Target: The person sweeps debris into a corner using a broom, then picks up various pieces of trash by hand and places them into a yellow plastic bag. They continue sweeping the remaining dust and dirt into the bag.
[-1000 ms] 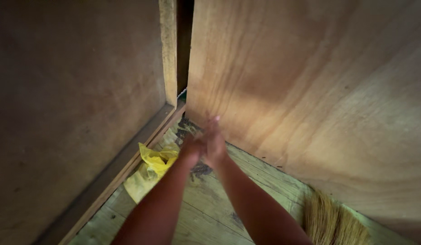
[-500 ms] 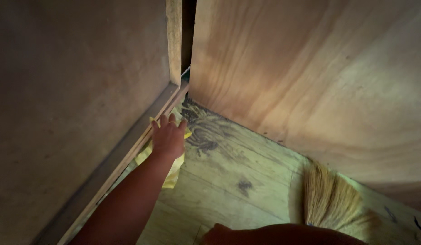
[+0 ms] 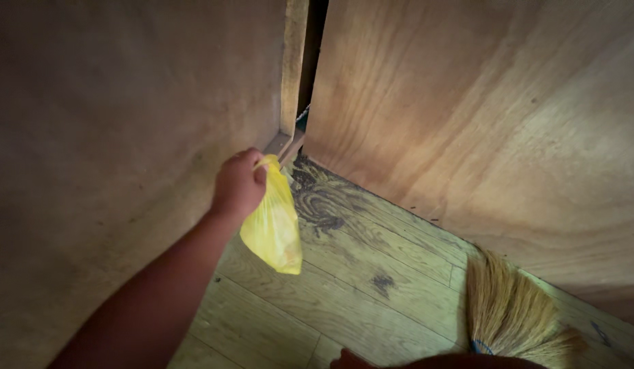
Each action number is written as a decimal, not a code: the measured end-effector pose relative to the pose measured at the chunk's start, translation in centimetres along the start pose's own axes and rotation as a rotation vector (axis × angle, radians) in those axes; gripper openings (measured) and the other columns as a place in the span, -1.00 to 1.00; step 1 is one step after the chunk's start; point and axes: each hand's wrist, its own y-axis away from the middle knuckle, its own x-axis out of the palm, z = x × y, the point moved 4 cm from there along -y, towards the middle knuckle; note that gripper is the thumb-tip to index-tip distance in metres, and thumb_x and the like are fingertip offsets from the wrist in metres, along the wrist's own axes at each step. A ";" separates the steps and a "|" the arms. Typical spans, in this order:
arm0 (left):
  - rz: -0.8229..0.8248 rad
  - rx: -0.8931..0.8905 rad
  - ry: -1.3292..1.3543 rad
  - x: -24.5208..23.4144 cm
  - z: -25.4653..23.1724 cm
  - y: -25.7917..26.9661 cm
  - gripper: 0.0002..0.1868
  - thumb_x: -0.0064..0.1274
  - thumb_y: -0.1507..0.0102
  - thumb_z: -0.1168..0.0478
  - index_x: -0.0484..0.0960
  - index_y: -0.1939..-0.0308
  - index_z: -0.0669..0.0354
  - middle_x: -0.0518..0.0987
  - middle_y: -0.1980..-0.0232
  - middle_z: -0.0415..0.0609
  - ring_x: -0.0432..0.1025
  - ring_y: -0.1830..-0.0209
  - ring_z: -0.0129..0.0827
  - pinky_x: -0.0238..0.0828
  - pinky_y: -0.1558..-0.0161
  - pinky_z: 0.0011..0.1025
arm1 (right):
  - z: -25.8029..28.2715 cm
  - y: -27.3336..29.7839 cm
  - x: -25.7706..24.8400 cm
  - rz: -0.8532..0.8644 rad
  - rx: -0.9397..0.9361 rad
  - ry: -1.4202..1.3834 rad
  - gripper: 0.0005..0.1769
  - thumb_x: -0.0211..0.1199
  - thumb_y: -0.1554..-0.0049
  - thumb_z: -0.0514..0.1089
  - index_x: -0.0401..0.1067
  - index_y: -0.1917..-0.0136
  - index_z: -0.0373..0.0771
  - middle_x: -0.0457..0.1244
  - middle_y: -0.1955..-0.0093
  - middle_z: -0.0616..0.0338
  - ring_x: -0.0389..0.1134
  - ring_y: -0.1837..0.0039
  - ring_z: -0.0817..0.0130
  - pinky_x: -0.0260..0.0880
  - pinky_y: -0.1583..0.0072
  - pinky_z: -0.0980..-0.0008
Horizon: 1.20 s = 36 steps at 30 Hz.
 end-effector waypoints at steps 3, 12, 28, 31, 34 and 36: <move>0.003 -0.008 -0.037 -1.3 0.2 0.1 -0.85 0.14 -0.26 0.27 0.60 0.13 0.25 0.64 0.15 0.21 0.54 0.14 0.13 0.46 0.09 -0.04 | 0.3 0.2 0.3 0.016 0.010 0.000 -0.62 0.29 -0.16 0.03 0.40 -0.17 -0.17 0.39 0.06 0.01 0.42 -0.01 0.09 0.44 -0.09 0.05; 0.131 -0.091 -0.055 0.9 3.0 2.0 -0.75 0.14 -0.26 0.18 0.65 0.03 0.19 0.66 0.08 0.21 0.55 0.09 0.13 0.49 0.05 -0.05 | 0.8 1.4 1.5 0.110 0.088 -0.039 -0.57 0.27 -0.17 -0.02 0.35 -0.25 -0.18 0.38 0.04 -0.02 0.43 0.00 0.09 0.46 -0.08 0.06; 0.500 -0.344 -0.029 5.0 6.9 4.5 -0.68 0.09 -0.29 0.10 0.63 -0.08 0.13 0.71 0.12 0.19 0.63 0.20 0.02 0.54 0.12 -0.10 | -8.3 3.6 -19.9 -0.922 0.116 -0.245 -0.54 0.32 -0.10 -0.10 0.34 -0.23 -0.25 0.45 0.04 0.00 0.51 0.02 0.19 0.54 -0.05 0.13; 0.800 -0.332 0.051 7.6 6.5 6.7 -0.68 0.14 -0.25 0.10 0.65 -0.06 0.06 0.72 0.07 0.07 0.65 0.15 -0.15 0.56 0.07 -0.20 | -6.4 4.0 -24.8 -1.127 0.247 -0.390 -0.58 0.31 -0.12 -0.12 0.35 -0.22 -0.26 0.45 0.14 -0.01 0.52 0.09 0.24 0.55 0.05 0.16; 1.024 -0.209 0.003 9.2 6.1 8.2 -0.66 0.23 -0.22 0.09 0.68 -0.05 0.06 0.71 0.01 0.04 0.62 0.05 -0.23 0.54 -0.03 -0.28 | -3.3 4.1 -29.6 -1.328 0.180 -0.383 -0.66 0.34 -0.15 -0.10 0.33 -0.12 -0.24 0.40 0.18 0.11 0.46 0.15 0.33 0.50 0.11 0.27; 1.153 -0.233 -0.083 9.7 6.4 9.6 -0.63 0.23 -0.23 0.09 0.68 -0.08 0.10 0.70 -0.02 0.07 0.61 0.01 -0.22 0.53 -0.08 -0.28 | -0.9 4.2 -31.5 -1.502 0.058 -0.236 -0.66 0.39 -0.13 -0.15 0.34 -0.10 -0.24 0.34 0.23 0.10 0.40 0.16 0.34 0.41 0.12 0.29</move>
